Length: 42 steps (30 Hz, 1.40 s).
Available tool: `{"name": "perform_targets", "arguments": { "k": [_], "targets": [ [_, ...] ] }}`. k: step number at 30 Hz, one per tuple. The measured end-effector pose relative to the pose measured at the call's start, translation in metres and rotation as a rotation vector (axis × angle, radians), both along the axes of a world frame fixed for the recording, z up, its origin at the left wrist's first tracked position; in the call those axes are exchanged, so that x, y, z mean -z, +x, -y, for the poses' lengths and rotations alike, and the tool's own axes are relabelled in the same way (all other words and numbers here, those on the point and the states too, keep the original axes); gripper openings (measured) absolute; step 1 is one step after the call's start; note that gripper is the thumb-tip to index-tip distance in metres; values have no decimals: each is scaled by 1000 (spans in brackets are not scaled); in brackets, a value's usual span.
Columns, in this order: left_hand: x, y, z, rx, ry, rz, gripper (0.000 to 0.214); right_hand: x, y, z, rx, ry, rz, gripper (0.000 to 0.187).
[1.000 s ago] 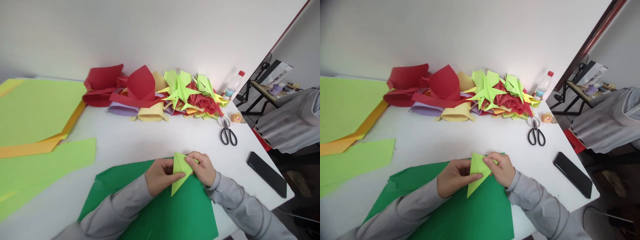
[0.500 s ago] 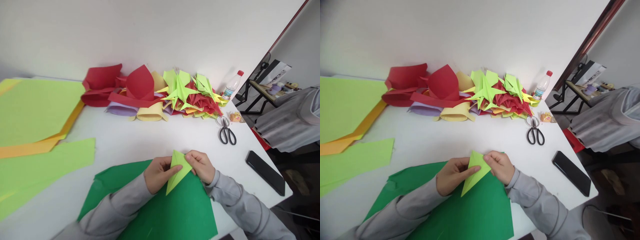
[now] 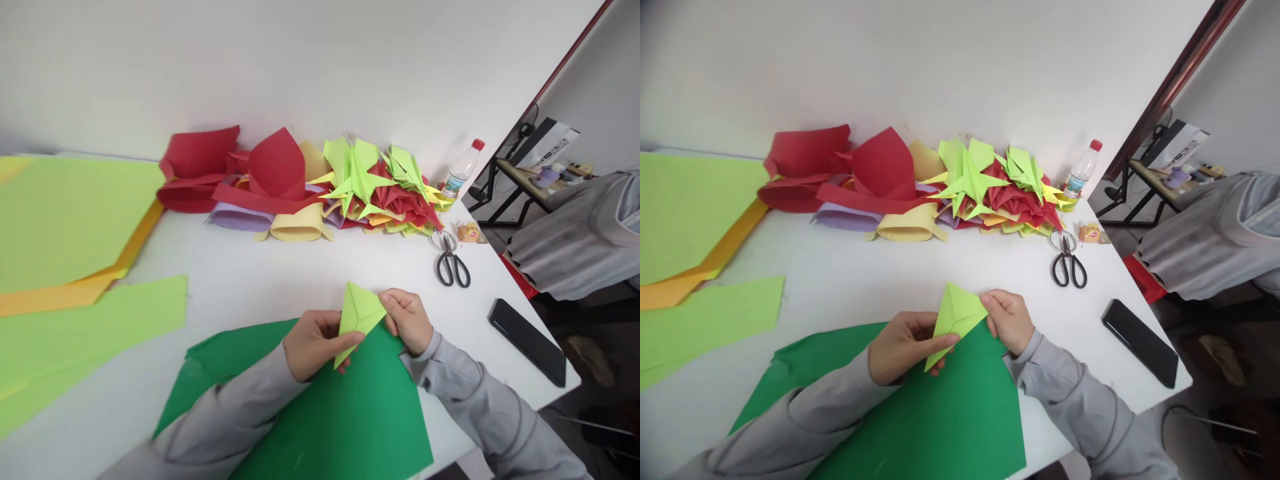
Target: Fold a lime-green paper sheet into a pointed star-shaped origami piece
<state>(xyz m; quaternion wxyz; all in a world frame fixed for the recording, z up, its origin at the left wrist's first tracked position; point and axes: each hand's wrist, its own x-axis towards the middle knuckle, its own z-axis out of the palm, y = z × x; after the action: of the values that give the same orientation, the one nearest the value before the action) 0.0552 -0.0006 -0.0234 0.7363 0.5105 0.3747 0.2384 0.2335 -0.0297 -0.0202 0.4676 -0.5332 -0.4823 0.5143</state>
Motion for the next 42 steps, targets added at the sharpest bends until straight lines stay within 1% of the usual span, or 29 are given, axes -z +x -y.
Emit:
{"name": "perform_targets", "arguments": {
  "k": [2, 4, 8, 11, 14, 16, 20, 24, 27, 32, 35, 39, 42],
  "targets": [
    [-2, 0, 1, 14, 20, -14, 41, -1, 1, 0, -3, 1, -2, 52],
    [-1, 0, 2, 37, 16, -13, 39, -3, 0, 1, -9, 4, 6, 51],
    [8, -1, -1, 74, 5, -10, 41, -5, -1, 2, -4, -1, 71, 49],
    [11, -2, -3, 89, -13, -7, 46, -5, -1, 1, 52, -3, 83, 49],
    [6, -2, -4, 73, -11, 3, 46, -3, 2, -1, 145, 18, 86, 48],
    [0, -2, -3, 65, -18, -6, 46, -1, 5, -3, 181, 27, 83, 48],
    [-6, -1, -4, 75, -89, -25, 51, 1, 9, -4, 189, 32, 80, 46],
    [-6, -2, -6, 80, -136, -33, 53, 0, 9, -4, 196, 41, 73, 45],
    [-5, -1, -5, 43, -161, -32, 57, 2, 10, -5, 217, 45, 53, 44],
    [-7, 1, -5, -75, -235, 10, 67, 8, 14, -8, 273, 47, -12, 44],
    [-8, 2, -6, -91, -233, 43, 62, 9, 15, -9, 277, 50, -17, 44],
    [-5, 1, -6, -22, -183, 63, 50, 7, 13, -8, 262, 42, -28, 44],
    [-6, -1, -6, 2, -215, 81, 49, 7, 12, -8, 246, 30, -67, 43]
  ]
}}
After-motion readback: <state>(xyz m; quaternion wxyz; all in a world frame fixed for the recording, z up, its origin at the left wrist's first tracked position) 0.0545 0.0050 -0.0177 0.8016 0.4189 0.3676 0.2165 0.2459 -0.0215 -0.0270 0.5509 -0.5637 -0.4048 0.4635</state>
